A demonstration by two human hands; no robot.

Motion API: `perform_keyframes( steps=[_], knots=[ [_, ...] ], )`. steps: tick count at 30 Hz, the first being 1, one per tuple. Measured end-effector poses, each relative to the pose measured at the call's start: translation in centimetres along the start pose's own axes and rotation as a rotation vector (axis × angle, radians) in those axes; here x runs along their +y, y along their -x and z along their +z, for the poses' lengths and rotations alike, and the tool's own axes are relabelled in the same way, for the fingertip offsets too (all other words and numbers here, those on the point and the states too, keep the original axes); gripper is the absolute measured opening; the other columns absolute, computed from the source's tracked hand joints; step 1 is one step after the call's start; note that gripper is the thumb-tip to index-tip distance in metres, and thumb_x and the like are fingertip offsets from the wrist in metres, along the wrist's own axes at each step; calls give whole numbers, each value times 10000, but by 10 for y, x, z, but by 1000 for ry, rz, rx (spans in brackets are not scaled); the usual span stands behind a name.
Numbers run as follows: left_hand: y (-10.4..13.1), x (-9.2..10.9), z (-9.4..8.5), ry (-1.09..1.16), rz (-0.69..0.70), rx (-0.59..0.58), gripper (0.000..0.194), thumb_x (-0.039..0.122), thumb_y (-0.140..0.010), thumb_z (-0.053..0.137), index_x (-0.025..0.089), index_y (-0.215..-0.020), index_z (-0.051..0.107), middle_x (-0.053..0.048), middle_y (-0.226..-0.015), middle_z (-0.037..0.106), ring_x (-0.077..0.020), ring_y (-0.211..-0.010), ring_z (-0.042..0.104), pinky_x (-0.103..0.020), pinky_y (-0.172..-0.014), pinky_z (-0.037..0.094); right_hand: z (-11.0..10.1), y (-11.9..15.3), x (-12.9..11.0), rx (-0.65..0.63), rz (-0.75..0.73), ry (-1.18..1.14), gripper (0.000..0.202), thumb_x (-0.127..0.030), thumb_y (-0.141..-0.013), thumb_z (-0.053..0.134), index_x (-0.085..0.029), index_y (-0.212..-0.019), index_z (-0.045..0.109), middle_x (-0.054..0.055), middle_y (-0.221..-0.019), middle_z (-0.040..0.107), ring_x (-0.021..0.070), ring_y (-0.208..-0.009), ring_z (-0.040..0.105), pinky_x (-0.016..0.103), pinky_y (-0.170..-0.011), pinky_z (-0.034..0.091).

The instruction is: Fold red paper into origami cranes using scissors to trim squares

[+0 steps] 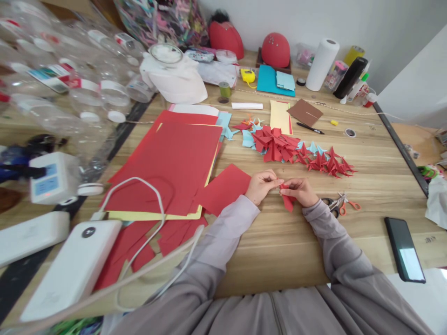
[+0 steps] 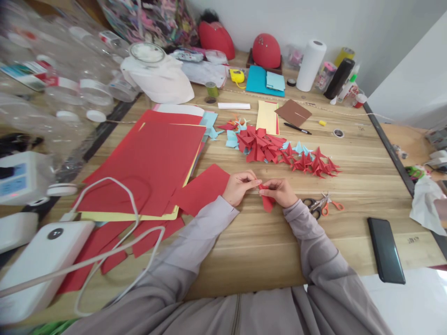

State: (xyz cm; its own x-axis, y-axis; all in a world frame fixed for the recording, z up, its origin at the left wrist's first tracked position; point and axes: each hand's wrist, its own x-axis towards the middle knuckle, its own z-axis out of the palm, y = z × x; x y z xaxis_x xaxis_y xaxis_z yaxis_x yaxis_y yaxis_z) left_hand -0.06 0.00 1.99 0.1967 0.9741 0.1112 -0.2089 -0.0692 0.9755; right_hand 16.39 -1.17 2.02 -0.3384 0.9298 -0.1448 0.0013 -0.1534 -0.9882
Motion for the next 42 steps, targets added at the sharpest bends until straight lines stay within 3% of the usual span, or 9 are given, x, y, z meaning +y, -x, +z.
perform_keyframes(
  steps=[11, 22, 31, 38, 42],
  knots=[
    [0, 1, -1, -31, -5, -19, 343, 390, -747, 651, 161, -502, 582, 13, -574, 511, -102, -571, 480, -260, -590, 359, 2, 0, -4, 5, 21, -21, 271, -333, -518, 833, -145, -654, 693, 13, -605, 679, 106, -519, 577, 229, -538, 459],
    [0, -3, 0, -94, -62, 74, 381, 445, -756, 622, 160, -521, 528, 30, -502, 480, -86, -493, 432, -239, -518, 331, 3, 0, -3, 28, 28, -15, 302, -363, -498, 836, -146, -645, 685, 17, -605, 683, 113, -512, 582, 229, -516, 463],
    [0, -3, -1, -51, -113, 67, 411, 509, -813, 521, 155, -616, 587, 5, -545, 553, -99, -513, 495, -246, -553, 394, 4, 0, -3, 48, 26, -32, 244, -310, -525, 831, -152, -636, 683, 5, -600, 679, 100, -508, 570, 223, -518, 448],
    [1, 0, 1, -49, -80, 32, 306, 410, -674, 712, 155, -575, 576, 30, -555, 511, -86, -513, 465, -235, -519, 352, 4, 1, -4, 34, 21, -29, 251, -302, -513, 838, -147, -639, 685, 10, -606, 682, 103, -517, 574, 224, -529, 450],
    [1, 1, 0, -65, -50, 2, 353, 399, -734, 660, 154, -506, 549, 24, -539, 499, -88, -523, 463, -239, -538, 351, 3, 0, -3, 28, 14, -21, 239, -283, -518, 839, -145, -640, 688, 6, -610, 684, 95, -526, 576, 213, -538, 450]
  ],
)
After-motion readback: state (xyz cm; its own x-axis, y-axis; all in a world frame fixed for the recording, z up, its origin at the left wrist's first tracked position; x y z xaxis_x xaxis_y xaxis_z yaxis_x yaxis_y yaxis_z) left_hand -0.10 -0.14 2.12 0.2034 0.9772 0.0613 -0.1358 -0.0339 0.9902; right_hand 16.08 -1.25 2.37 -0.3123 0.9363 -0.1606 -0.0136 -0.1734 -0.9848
